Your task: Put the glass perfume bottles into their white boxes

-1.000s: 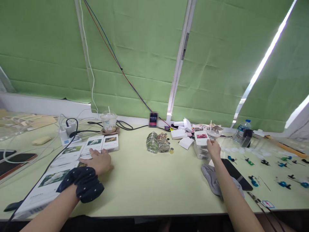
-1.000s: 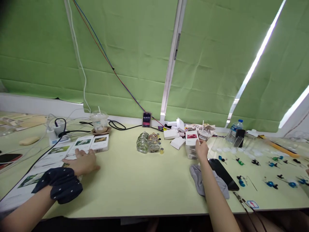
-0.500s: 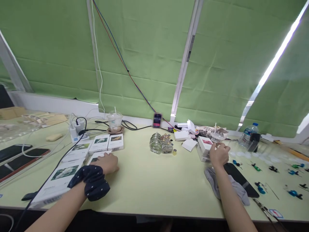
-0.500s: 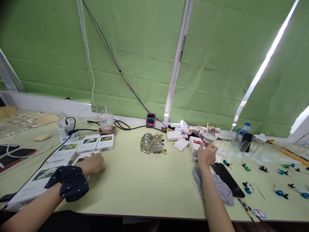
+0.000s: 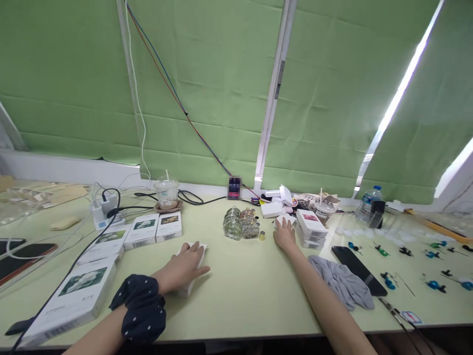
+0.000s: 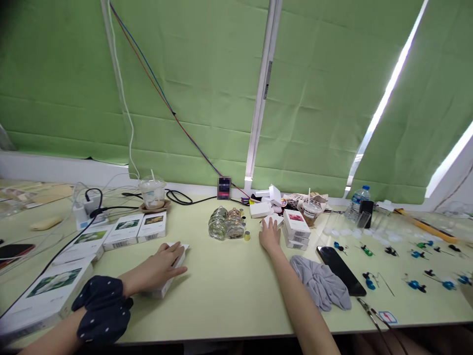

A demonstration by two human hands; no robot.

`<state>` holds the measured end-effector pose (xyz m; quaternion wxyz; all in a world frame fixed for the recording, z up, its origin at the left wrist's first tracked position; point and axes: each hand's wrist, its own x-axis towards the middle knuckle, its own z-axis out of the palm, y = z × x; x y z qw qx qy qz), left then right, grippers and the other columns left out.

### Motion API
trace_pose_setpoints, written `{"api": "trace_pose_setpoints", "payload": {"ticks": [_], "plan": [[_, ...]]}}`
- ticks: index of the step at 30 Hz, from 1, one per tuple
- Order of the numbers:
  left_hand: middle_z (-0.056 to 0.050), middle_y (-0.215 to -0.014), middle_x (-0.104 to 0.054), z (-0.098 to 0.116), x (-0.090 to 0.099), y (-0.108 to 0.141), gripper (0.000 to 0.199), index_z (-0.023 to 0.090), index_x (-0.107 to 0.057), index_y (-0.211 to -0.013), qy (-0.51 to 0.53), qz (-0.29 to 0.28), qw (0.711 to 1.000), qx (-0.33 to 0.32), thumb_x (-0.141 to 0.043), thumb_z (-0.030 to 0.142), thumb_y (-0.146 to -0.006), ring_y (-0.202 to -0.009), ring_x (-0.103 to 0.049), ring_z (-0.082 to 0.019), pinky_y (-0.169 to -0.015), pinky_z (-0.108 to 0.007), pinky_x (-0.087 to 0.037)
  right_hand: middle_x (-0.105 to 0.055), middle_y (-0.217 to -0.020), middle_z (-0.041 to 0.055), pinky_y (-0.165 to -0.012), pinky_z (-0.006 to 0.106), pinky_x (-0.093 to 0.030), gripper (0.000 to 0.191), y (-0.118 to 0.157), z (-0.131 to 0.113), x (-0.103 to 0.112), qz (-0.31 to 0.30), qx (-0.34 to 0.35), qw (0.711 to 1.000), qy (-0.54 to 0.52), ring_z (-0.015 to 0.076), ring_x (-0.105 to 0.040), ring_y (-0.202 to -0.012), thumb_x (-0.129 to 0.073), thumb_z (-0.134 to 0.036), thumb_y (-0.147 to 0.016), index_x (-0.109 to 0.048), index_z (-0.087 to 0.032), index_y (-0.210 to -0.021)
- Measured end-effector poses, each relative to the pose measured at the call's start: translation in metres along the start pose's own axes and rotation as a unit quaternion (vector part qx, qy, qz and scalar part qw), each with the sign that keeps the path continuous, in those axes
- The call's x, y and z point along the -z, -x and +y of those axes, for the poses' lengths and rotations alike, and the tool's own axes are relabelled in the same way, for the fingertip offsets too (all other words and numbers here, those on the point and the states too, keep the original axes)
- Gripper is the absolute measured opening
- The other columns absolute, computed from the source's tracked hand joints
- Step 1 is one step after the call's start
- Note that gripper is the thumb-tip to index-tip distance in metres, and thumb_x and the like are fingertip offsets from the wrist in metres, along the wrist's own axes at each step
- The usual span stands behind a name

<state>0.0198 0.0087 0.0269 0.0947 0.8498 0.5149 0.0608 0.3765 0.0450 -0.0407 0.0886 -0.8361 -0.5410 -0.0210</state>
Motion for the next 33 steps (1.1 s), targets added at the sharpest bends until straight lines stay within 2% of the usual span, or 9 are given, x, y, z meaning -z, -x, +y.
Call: {"api": "trace_pose_setpoints", "payload": {"ticks": [3,8,13,16,21,26,29,33], "plan": [[-0.018,-0.144,-0.038,-0.002,-0.005,-0.002,0.054,0.019,-0.051,-0.127,-0.012,-0.030,0.999,-0.022,-0.054,0.035,-0.075,-0.128,-0.034,-0.038,-0.090,-0.057,-0.041,-0.024,-0.149,0.0102,-0.103,0.047,-0.024,0.055,-0.001,0.004,-0.004,-0.005,0.011,1.000,0.010,0.0299,-0.017,-0.137,-0.037,-0.026,-0.091,-0.024,-0.028,-0.144],[-0.018,-0.147,-0.033,-0.011,-0.010,-0.006,0.061,0.020,-0.045,-0.134,-0.017,-0.030,0.999,-0.031,-0.051,0.027,-0.075,-0.132,-0.030,-0.037,-0.090,-0.057,-0.041,-0.034,-0.141,0.0120,-0.100,0.045,-0.027,0.055,0.008,0.008,-0.002,0.019,0.038,0.999,0.016,0.0303,-0.026,-0.131,-0.039,-0.024,-0.090,-0.027,-0.028,-0.143],[-0.016,-0.149,-0.031,-0.019,-0.013,-0.012,0.064,0.020,-0.043,-0.136,-0.010,-0.024,1.000,-0.013,-0.052,0.029,-0.073,-0.133,-0.028,-0.037,-0.092,-0.054,-0.042,-0.027,-0.143,0.0109,-0.098,0.045,-0.029,0.052,0.003,0.003,0.000,0.010,0.022,0.999,0.024,0.0313,-0.022,-0.131,-0.040,-0.031,-0.089,-0.030,-0.031,-0.140],[-0.016,-0.150,-0.029,-0.023,-0.014,-0.013,0.068,0.019,-0.042,-0.138,-0.013,-0.012,1.000,-0.009,-0.054,0.031,-0.072,-0.135,-0.027,-0.037,-0.099,-0.051,-0.037,-0.022,-0.145,0.0109,-0.093,0.047,-0.032,0.048,-0.008,-0.003,0.000,0.004,0.009,1.000,0.025,0.0322,-0.019,-0.132,-0.039,-0.034,-0.090,-0.034,-0.033,-0.138],[-0.022,-0.150,-0.026,-0.030,-0.016,-0.016,0.087,0.012,-0.035,-0.141,-0.009,0.003,1.000,0.025,-0.061,0.044,-0.065,-0.137,-0.020,-0.041,-0.105,-0.049,-0.028,-0.032,-0.136,0.0126,-0.085,0.046,-0.037,0.040,-0.019,-0.011,0.000,0.002,-0.016,1.000,0.013,0.0321,-0.028,-0.124,-0.035,-0.035,-0.091,-0.044,-0.031,-0.130],[-0.028,-0.142,-0.035,-0.032,-0.016,-0.021,0.103,0.004,-0.025,-0.143,0.007,0.000,0.998,0.069,-0.060,0.057,-0.062,-0.133,-0.031,-0.042,-0.103,-0.046,-0.031,-0.036,-0.130,0.0127,-0.085,0.044,-0.037,0.036,-0.012,-0.013,0.000,0.016,-0.006,1.000,0.003,0.0306,-0.029,-0.121,-0.035,-0.030,-0.091,-0.049,-0.027,-0.125],[-0.028,-0.135,-0.043,-0.033,-0.016,-0.023,0.101,0.001,-0.026,-0.142,0.014,-0.006,0.997,0.070,-0.056,0.057,-0.064,-0.125,-0.042,-0.040,-0.100,-0.043,-0.035,-0.037,-0.130,0.0120,-0.084,0.042,-0.038,0.035,-0.002,-0.012,0.002,0.025,0.008,1.000,-0.004,0.0296,-0.030,-0.120,-0.035,-0.028,-0.091,-0.050,-0.027,-0.123],[-0.024,-0.132,-0.045,-0.035,-0.015,-0.025,0.094,0.003,-0.028,-0.141,0.020,0.005,0.997,0.069,-0.053,0.053,-0.065,-0.120,-0.047,-0.036,-0.098,-0.039,-0.037,-0.037,-0.132,0.0107,-0.084,0.040,-0.039,0.033,0.013,-0.010,0.005,0.032,0.024,0.999,-0.012,0.0285,-0.029,-0.120,-0.039,-0.026,-0.089,-0.053,-0.027,-0.118]]}}
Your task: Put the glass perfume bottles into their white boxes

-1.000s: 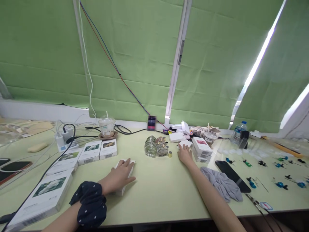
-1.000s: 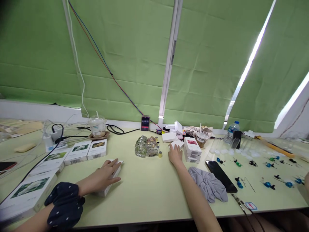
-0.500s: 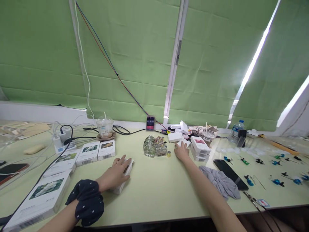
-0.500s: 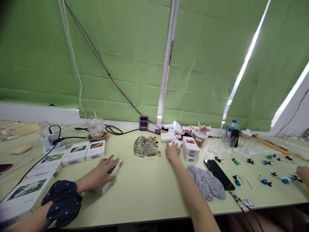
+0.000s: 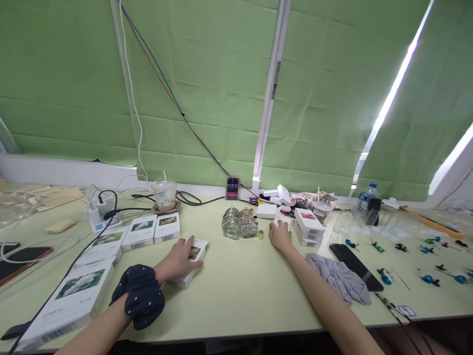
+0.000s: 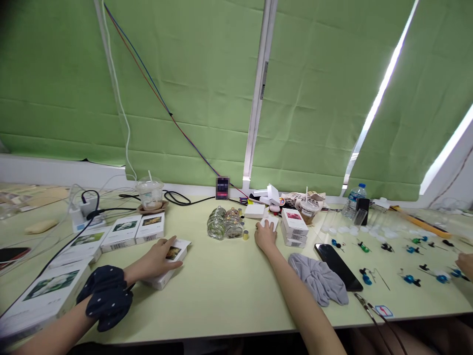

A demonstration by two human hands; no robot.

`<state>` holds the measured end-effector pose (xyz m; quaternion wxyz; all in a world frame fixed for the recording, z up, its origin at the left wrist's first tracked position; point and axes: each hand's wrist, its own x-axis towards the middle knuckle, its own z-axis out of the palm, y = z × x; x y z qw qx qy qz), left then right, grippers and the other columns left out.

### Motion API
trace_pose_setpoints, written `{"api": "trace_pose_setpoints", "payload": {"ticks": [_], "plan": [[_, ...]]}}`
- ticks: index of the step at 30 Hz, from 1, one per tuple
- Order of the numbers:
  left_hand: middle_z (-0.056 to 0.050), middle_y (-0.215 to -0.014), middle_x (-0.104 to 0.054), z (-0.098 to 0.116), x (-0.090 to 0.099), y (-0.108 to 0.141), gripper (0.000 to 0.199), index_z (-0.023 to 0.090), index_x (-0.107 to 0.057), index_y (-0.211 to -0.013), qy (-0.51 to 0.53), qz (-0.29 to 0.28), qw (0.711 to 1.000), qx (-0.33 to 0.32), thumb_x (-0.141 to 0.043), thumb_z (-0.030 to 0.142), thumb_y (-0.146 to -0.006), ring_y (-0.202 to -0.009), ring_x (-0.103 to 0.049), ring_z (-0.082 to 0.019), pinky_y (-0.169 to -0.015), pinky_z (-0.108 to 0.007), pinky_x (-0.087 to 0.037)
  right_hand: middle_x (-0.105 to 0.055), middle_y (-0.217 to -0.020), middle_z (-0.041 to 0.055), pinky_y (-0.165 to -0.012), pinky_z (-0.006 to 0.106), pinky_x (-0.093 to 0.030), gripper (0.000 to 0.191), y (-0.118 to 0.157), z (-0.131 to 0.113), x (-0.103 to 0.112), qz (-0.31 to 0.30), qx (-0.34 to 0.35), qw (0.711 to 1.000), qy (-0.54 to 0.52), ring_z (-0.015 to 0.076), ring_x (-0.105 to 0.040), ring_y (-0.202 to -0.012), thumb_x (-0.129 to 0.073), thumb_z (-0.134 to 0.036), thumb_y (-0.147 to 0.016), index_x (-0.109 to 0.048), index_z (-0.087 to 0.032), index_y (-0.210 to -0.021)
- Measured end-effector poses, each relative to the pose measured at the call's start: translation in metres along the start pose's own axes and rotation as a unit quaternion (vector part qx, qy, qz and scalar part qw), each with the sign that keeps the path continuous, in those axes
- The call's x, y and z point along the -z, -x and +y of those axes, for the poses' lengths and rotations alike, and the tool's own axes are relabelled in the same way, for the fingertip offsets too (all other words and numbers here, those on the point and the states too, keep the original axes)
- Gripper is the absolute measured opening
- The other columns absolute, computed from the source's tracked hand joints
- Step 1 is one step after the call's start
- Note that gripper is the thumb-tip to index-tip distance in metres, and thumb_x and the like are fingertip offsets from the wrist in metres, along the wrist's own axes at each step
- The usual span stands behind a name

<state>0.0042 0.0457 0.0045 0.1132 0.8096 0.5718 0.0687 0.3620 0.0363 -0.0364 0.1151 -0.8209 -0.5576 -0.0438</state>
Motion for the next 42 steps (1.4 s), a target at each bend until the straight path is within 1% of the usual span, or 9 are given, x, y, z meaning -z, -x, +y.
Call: {"api": "trace_pose_setpoints", "payload": {"ticks": [6,15,21,26,28,30,33,38,42], "plan": [[-0.020,-0.125,-0.050,-0.003,-0.003,-0.002,0.089,0.008,-0.032,-0.140,0.033,0.031,0.999,-0.016,-0.057,0.047,-0.064,-0.115,-0.052,-0.034,-0.096,-0.038,-0.040,-0.038,-0.132,0.0100,-0.085,0.041,-0.039,0.033,0.026,0.002,0.010,0.006,0.026,0.999,-0.032,0.0287,-0.030,-0.122,-0.045,-0.023,-0.084,-0.055,-0.027,-0.115],[-0.017,-0.131,-0.035,0.008,0.008,0.006,0.091,0.007,-0.020,-0.143,0.091,0.048,0.989,-0.107,-0.058,0.038,-0.067,-0.113,-0.051,-0.028,-0.100,-0.033,-0.038,-0.038,-0.133,0.0100,-0.085,0.043,-0.042,0.029,0.088,0.008,0.026,-0.002,0.056,0.997,-0.059,0.0309,-0.029,-0.124,-0.046,-0.026,-0.085,-0.059,-0.028,-0.111],[-0.011,-0.120,-0.036,0.019,0.016,0.012,0.101,0.014,-0.019,-0.143,0.134,0.096,0.981,-0.105,-0.069,0.040,-0.059,-0.107,-0.051,-0.027,-0.098,-0.036,-0.040,-0.037,-0.135,0.0114,-0.084,0.044,-0.043,0.028,0.125,0.006,0.028,-0.005,0.072,0.994,-0.082,0.0334,-0.029,-0.125,-0.046,-0.025,-0.086,-0.061,-0.029,-0.109],[-0.014,-0.122,-0.038,0.017,0.012,0.007,0.114,0.013,-0.019,-0.142,0.188,0.122,0.970,-0.096,-0.077,0.047,-0.050,-0.117,-0.045,-0.034,-0.101,-0.044,-0.037,-0.037,-0.134,0.0115,-0.088,0.044,-0.043,0.027,0.146,0.004,0.029,0.004,0.101,0.986,-0.130,0.0335,-0.031,-0.126,-0.049,-0.031,-0.086,-0.061,-0.030,-0.111],[-0.017,-0.129,-0.039,0.015,0.010,0.004,0.111,0.014,-0.021,-0.141,0.228,0.142,0.959,-0.094,-0.077,0.048,-0.051,-0.125,-0.039,-0.037,-0.104,-0.046,-0.034,-0.039,-0.132,0.0127,-0.092,0.045,-0.042,0.028,0.145,0.007,0.028,0.032,0.103,0.982,-0.154,0.0328,-0.034,-0.124,-0.048,-0.033,-0.087,-0.061,-0.027,-0.112],[-0.017,-0.134,-0.042,0.013,0.011,0.003,0.099,0.016,-0.026,-0.138,0.274,0.143,0.947,-0.089,-0.074,0.049,-0.057,-0.128,-0.037,-0.036,-0.104,-0.046,-0.034,-0.041,-0.129,0.0130,-0.096,0.044,-0.039,0.031,0.138,0.015,0.028,0.056,0.096,0.978,-0.179,0.0311,-0.039,-0.121,-0.048,-0.035,-0.087,-0.059,-0.024,-0.114],[-0.014,-0.129,-0.052,0.015,0.015,0.006,0.080,0.018,-0.039,-0.127,0.329,0.120,0.933,-0.079,-0.073,0.046,-0.060,-0.122,-0.047,-0.032,-0.101,-0.042,-0.039,-0.045,-0.125,0.0135,-0.100,0.043,-0.037,0.042,0.120,0.033,0.028,0.055,0.060,0.973,-0.216,0.0297,-0.044,-0.118,-0.054,-0.038,-0.082,-0.054,-0.020,-0.120],[-0.011,-0.109,-0.065,0.022,0.024,0.015,0.079,0.017,-0.043,-0.120,0.410,0.074,0.908,-0.041,-0.078,0.046,-0.056,-0.105,-0.060,-0.031,-0.086,-0.040,-0.049,-0.047,-0.125,0.0162,-0.093,0.039,-0.043,0.075,0.095,0.065,0.025,-0.019,-0.023,0.958,-0.286,0.0285,-0.052,-0.109,-0.065,-0.049,-0.070,-0.042,-0.014,-0.132],[-0.011,-0.102,-0.067,0.022,0.028,0.016,0.064,0.016,-0.053,-0.105,0.431,0.054,0.899,-0.052,-0.076,0.052,-0.058,-0.100,-0.061,-0.031,-0.080,-0.039,-0.051,-0.051,-0.119,0.0131,-0.084,0.034,-0.046,0.084,0.086,0.075,0.019,-0.081,-0.033,0.939,-0.332,0.0219,-0.059,-0.089,-0.069,-0.055,-0.062,-0.044,-0.017,-0.132]]}}
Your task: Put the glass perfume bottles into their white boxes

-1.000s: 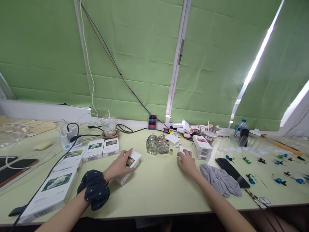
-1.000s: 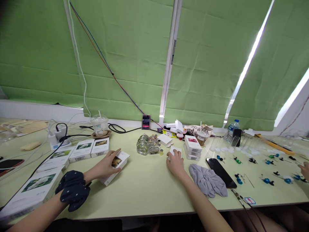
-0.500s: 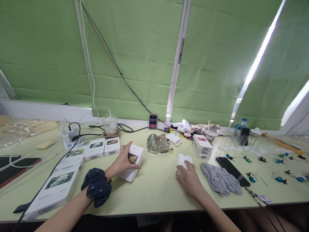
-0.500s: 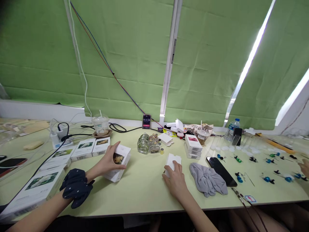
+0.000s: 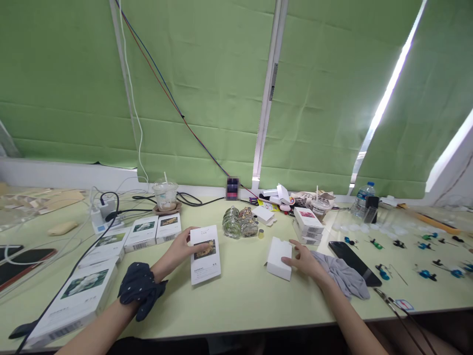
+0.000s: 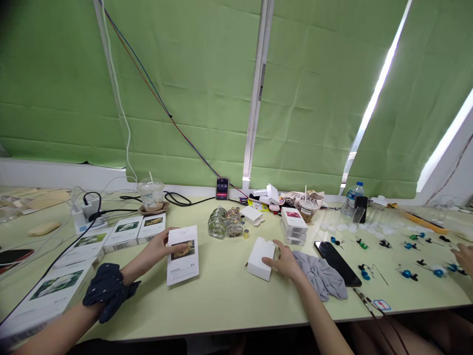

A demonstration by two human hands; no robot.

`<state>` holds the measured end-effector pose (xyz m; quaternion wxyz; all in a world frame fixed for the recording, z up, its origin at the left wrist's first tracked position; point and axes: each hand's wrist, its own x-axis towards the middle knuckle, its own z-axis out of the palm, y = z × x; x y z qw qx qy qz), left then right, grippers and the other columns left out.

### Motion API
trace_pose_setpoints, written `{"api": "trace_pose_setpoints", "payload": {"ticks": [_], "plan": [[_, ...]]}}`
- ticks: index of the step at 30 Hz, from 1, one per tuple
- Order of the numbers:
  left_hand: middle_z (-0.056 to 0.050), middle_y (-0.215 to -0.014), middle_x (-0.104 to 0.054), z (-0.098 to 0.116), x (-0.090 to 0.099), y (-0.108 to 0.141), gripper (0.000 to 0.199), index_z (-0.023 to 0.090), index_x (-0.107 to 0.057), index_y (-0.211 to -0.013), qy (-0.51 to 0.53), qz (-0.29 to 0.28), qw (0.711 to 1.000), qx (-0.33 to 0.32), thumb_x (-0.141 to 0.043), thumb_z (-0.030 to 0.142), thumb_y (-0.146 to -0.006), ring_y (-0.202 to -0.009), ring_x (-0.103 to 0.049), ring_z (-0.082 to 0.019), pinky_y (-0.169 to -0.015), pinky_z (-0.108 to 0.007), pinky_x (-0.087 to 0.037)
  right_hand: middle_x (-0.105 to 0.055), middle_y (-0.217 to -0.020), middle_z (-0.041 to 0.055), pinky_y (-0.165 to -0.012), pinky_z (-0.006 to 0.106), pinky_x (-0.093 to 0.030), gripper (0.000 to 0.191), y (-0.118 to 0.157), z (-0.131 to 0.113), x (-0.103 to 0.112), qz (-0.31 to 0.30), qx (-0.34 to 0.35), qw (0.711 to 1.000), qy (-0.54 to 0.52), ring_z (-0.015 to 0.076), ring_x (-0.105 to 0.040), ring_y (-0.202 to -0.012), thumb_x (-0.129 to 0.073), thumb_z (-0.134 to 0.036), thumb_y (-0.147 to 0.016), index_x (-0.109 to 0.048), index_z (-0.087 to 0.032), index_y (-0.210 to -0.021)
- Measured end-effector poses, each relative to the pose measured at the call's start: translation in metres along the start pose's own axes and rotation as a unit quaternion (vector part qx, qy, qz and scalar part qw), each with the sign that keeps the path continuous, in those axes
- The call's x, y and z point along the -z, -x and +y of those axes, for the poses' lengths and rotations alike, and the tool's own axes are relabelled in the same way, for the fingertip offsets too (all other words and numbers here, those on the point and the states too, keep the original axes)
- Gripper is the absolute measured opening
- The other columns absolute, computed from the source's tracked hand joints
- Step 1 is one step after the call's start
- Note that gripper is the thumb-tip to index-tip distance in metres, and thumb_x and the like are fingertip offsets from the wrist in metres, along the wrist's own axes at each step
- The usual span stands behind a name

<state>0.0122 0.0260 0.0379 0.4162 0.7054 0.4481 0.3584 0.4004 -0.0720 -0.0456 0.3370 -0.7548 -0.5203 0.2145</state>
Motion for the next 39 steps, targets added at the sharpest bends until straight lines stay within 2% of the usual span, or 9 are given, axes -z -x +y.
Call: {"api": "trace_pose_setpoints", "payload": {"ticks": [6,10,15,19,25,29,31,35,39], "plan": [[-0.003,-0.091,-0.063,0.000,0.005,0.000,0.038,0.020,-0.052,-0.095,-0.013,-0.050,0.995,-0.088,-0.062,0.051,-0.076,-0.091,-0.061,-0.023,-0.073,-0.031,-0.051,-0.054,-0.110,0.0110,-0.077,0.033,-0.048,0.070,-0.006,-0.005,0.000,-0.023,-0.020,0.999,-0.041,0.0188,-0.058,-0.080,-0.075,-0.051,-0.053,-0.054,-0.017,-0.110],[-0.002,-0.087,-0.054,0.003,0.001,0.001,0.025,0.020,-0.051,-0.091,-0.080,-0.072,0.980,-0.167,-0.049,0.045,-0.087,-0.084,-0.056,-0.019,-0.067,-0.026,-0.048,-0.058,-0.094,0.0026,-0.065,0.029,-0.049,0.068,0.004,-0.013,0.001,-0.021,-0.028,0.987,-0.156,0.0163,-0.059,-0.071,-0.078,-0.047,-0.050,-0.042,-0.023,-0.102],[-0.004,-0.093,-0.046,0.016,-0.010,0.011,0.019,0.020,-0.056,-0.090,-0.161,-0.081,0.945,-0.272,-0.041,0.031,-0.092,-0.087,-0.048,-0.017,-0.080,-0.028,-0.045,-0.063,-0.084,0.0003,-0.053,0.028,-0.050,0.067,0.022,-0.021,0.004,-0.077,-0.029,0.950,-0.301,0.0204,-0.063,-0.073,-0.075,-0.048,-0.057,-0.031,-0.026,-0.101],[-0.004,-0.095,-0.041,0.026,-0.017,0.020,0.017,0.019,-0.059,-0.084,-0.169,-0.091,0.938,-0.290,-0.043,0.022,-0.089,-0.093,-0.046,-0.017,-0.088,-0.030,-0.043,-0.065,-0.086,0.0038,-0.058,0.031,-0.054,0.058,0.028,-0.028,0.009,-0.074,0.001,0.943,-0.326,0.0230,-0.065,-0.080,-0.074,-0.047,-0.062,-0.038,-0.022,-0.101],[-0.003,-0.094,-0.039,0.029,-0.019,0.024,0.020,0.019,-0.061,-0.080,-0.155,-0.093,0.943,-0.278,-0.042,0.015,-0.086,-0.090,-0.047,-0.017,-0.084,-0.029,-0.045,-0.066,-0.094,0.0068,-0.060,0.031,-0.056,0.052,0.032,-0.042,0.012,-0.060,0.032,0.941,-0.332,0.0239,-0.065,-0.084,-0.075,-0.047,-0.062,-0.049,-0.019,-0.098],[-0.004,-0.093,-0.041,0.027,-0.018,0.023,0.019,0.019,-0.062,-0.079,-0.142,-0.104,0.942,-0.287,-0.044,0.018,-0.087,-0.093,-0.046,-0.018,-0.085,-0.030,-0.044,-0.066,-0.102,0.0087,-0.070,0.036,-0.058,0.048,0.034,-0.067,0.011,-0.009,0.070,0.914,-0.398,0.0241,-0.063,-0.091,-0.076,-0.045,-0.064,-0.056,-0.017,-0.098],[-0.004,-0.093,-0.041,0.027,-0.019,0.022,0.020,0.019,-0.063,-0.080,-0.137,-0.110,0.940,-0.291,-0.045,0.020,-0.088,-0.095,-0.046,-0.019,-0.087,-0.031,-0.044,-0.066,-0.104,0.0085,-0.077,0.038,-0.058,0.046,0.036,-0.086,0.006,0.017,0.103,0.895,-0.433,0.0229,-0.063,-0.092,-0.074,-0.045,-0.067,-0.059,-0.017,-0.100],[-0.005,-0.096,-0.040,0.028,-0.021,0.023,0.022,0.020,-0.064,-0.082,-0.132,-0.120,0.938,-0.296,-0.044,0.019,-0.088,-0.097,-0.046,-0.020,-0.088,-0.032,-0.043,-0.066,-0.108,0.0089,-0.086,0.044,-0.055,0.044,0.046,-0.129,-0.017,0.019,0.175,0.863,-0.474,0.0237,-0.063,-0.096,-0.070,-0.045,-0.073,-0.063,-0.015,-0.104],[-0.005,-0.097,-0.040,0.030,-0.022,0.025,0.023,0.021,-0.066,-0.085,-0.134,-0.124,0.935,-0.302,-0.044,0.018,-0.088,-0.099,-0.046,-0.020,-0.089,-0.032,-0.043,-0.068,-0.104,0.0093,-0.088,0.043,-0.054,0.040,0.058,-0.153,-0.041,0.017,0.243,0.873,-0.423,0.0249,-0.063,-0.097,-0.065,-0.047,-0.076,-0.065,-0.016,-0.101]]}}
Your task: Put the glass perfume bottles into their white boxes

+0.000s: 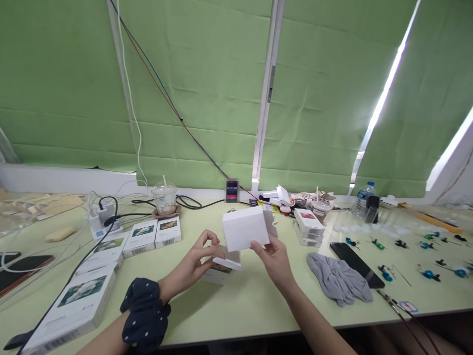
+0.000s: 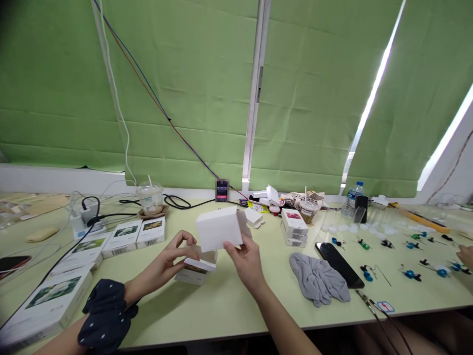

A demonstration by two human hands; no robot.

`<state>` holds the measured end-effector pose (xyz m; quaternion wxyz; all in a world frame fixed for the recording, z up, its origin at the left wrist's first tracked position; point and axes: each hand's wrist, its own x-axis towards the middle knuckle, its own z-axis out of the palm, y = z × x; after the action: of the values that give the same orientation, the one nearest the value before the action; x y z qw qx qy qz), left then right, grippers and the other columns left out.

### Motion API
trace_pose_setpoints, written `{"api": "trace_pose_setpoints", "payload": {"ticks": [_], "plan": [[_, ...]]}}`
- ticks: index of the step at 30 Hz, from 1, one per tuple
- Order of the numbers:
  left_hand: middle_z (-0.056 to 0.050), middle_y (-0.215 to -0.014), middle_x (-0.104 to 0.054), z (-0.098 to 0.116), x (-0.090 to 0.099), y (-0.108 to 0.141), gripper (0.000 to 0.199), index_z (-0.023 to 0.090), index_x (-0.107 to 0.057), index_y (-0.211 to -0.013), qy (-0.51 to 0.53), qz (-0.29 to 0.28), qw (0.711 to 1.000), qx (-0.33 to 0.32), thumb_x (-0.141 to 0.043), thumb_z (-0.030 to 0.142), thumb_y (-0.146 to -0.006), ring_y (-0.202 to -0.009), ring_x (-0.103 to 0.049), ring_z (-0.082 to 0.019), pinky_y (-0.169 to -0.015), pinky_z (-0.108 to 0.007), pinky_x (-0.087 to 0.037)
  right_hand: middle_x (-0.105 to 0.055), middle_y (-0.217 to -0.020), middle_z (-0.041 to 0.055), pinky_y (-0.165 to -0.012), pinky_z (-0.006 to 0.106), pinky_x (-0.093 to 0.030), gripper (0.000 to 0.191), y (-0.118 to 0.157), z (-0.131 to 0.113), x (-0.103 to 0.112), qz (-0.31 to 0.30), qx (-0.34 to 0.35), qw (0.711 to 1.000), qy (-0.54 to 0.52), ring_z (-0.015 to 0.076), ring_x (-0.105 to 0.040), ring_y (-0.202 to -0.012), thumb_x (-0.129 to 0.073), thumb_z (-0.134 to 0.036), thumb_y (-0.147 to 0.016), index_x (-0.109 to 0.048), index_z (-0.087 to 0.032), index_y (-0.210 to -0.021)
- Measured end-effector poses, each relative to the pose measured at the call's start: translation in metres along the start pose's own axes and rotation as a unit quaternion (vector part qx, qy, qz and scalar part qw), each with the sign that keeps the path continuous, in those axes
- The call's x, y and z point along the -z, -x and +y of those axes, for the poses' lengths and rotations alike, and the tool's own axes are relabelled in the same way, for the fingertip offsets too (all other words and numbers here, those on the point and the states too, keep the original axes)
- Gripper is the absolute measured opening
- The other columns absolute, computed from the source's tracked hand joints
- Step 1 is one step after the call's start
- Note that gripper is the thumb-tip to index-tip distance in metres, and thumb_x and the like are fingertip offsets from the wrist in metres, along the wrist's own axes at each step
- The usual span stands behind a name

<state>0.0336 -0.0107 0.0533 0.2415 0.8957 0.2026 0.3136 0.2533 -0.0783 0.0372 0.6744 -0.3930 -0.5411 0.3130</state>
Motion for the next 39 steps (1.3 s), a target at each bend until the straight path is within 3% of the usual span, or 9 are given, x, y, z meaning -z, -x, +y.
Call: {"api": "trace_pose_setpoints", "payload": {"ticks": [3,10,15,19,22,26,32,39], "plan": [[-0.006,-0.098,-0.040,0.000,0.000,0.000,0.023,0.021,-0.066,-0.085,-0.010,0.005,1.000,-0.007,-0.044,0.019,-0.089,-0.101,-0.045,-0.020,-0.090,-0.032,-0.043,-0.067,-0.102,0.0099,-0.084,0.038,-0.056,0.035,0.005,0.003,-0.004,-0.026,0.014,0.998,0.050,0.0241,-0.063,-0.096,-0.063,-0.047,-0.079,-0.066,-0.018,-0.098],[-0.006,-0.099,-0.042,-0.004,0.000,0.000,0.025,0.022,-0.068,-0.086,-0.012,0.019,1.000,-0.017,-0.044,0.026,-0.091,-0.105,-0.044,-0.021,-0.094,-0.034,-0.041,-0.063,-0.102,0.0095,-0.076,0.030,-0.058,0.028,0.009,0.005,0.026,-0.082,0.029,0.988,0.128,0.0205,-0.062,-0.092,-0.059,-0.042,-0.083,-0.066,-0.019,-0.098],[-0.008,-0.104,-0.044,-0.007,-0.004,0.000,0.022,0.021,-0.067,-0.084,-0.009,0.029,0.999,-0.029,-0.046,0.024,-0.091,-0.110,-0.044,-0.022,-0.098,-0.036,-0.039,-0.058,-0.112,0.0105,-0.079,0.031,-0.056,0.036,0.010,-0.009,0.034,-0.142,0.085,0.962,0.216,0.0215,-0.057,-0.101,-0.053,-0.035,-0.088,-0.057,-0.020,-0.120],[-0.010,-0.120,-0.044,-0.004,-0.005,0.000,0.025,0.022,-0.068,-0.085,-0.012,0.030,0.999,-0.034,-0.044,0.022,-0.091,-0.114,-0.045,-0.022,-0.100,-0.037,-0.040,-0.057,-0.114,0.0113,-0.078,0.032,-0.055,0.034,0.008,-0.018,0.033,-0.156,0.112,0.946,0.260,0.0227,-0.056,-0.102,-0.052,-0.032,-0.089,-0.055,-0.020,-0.121],[-0.010,-0.131,-0.042,0.000,-0.005,0.000,0.026,0.022,-0.068,-0.088,-0.013,0.020,0.999,-0.035,-0.042,0.021,-0.092,-0.119,-0.045,-0.024,-0.100,-0.037,-0.039,-0.057,-0.116,0.0120,-0.078,0.035,-0.055,0.031,0.007,-0.020,0.033,-0.163,0.114,0.942,0.270,0.0244,-0.055,-0.104,-0.051,-0.032,-0.089,-0.057,-0.021,-0.117],[-0.011,-0.127,-0.050,0.001,-0.003,0.000,0.024,0.022,-0.068,-0.092,-0.012,-0.001,1.000,-0.023,-0.044,0.022,-0.091,-0.116,-0.050,-0.024,-0.098,-0.037,-0.042,-0.058,-0.113,0.0117,-0.077,0.033,-0.056,0.028,0.005,-0.019,0.033,-0.163,0.102,0.944,0.269,0.0237,-0.056,-0.103,-0.051,-0.034,-0.089,-0.060,-0.021,-0.112],[-0.011,-0.130,-0.050,-0.004,-0.003,0.000,0.028,0.024,-0.064,-0.099,-0.061,-0.014,0.995,-0.073,-0.038,0.014,-0.092,-0.121,-0.045,-0.024,-0.098,-0.039,-0.042,-0.056,-0.116,0.0104,-0.078,0.032,-0.057,0.035,0.003,-0.019,0.031,-0.172,0.093,0.948,0.252,0.0223,-0.055,-0.104,-0.052,-0.032,-0.089,-0.055,-0.023,-0.123],[-0.014,-0.131,-0.047,0.008,-0.001,-0.001,0.026,0.021,-0.065,-0.098,-0.050,-0.017,0.997,-0.061,-0.040,0.017,-0.092,-0.119,-0.048,-0.024,-0.097,-0.040,-0.045,-0.055,-0.118,0.0096,-0.079,0.032,-0.057,0.036,0.000,-0.023,0.031,-0.184,0.093,0.947,0.245,0.0225,-0.056,-0.104,-0.051,-0.034,-0.090,-0.055,-0.024,-0.124]]}}
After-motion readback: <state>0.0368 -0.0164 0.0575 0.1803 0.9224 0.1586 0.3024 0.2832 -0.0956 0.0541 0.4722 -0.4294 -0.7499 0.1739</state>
